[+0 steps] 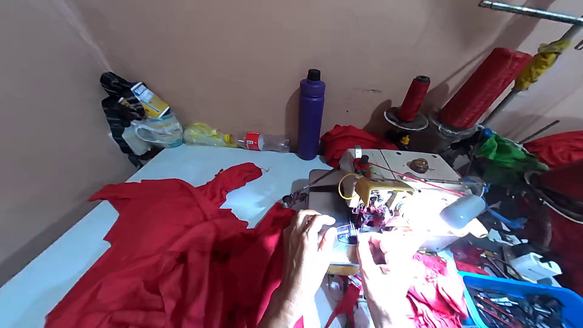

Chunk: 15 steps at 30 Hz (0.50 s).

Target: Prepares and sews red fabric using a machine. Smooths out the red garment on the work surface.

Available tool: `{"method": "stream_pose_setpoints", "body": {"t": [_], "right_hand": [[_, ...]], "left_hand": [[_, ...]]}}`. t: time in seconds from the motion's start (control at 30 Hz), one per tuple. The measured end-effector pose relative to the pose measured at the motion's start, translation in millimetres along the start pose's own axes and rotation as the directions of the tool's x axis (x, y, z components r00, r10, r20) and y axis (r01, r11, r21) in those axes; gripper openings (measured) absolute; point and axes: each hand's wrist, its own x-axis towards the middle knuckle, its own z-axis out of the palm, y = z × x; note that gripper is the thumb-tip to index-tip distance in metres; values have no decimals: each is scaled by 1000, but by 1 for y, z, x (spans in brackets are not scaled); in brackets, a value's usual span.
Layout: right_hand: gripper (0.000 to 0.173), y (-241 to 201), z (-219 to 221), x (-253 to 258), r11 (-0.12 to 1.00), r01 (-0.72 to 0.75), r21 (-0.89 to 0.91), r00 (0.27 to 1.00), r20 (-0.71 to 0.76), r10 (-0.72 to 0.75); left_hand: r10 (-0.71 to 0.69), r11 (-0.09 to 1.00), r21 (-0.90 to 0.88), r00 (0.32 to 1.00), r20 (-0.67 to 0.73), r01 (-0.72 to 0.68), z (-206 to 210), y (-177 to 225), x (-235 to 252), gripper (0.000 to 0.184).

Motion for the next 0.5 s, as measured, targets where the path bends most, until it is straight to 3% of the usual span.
{"method": "stream_pose_setpoints", "body": {"t": [0.17,0.27,0.4,0.5], "right_hand": [[10,4,10,-1,999,7,-41,996,-85,-11],[12,5,12,-3,998,19,-65,994,-106,-26],[11,2,11,-3,995,36,-88,993,-111,-46],[9,6,13,-4,997,54,-50,991,-120,-60]], "left_hand": [[10,996,-85,998,-66,-16,2,-6,-4,12],[60,991,-114,996,-68,-68,-11,-7,-13,18],[6,1000,-6,999,-36,-6,-39,1,-25,26],[-22,999,-43,999,-34,21,-46,-12,-36,17]]}}
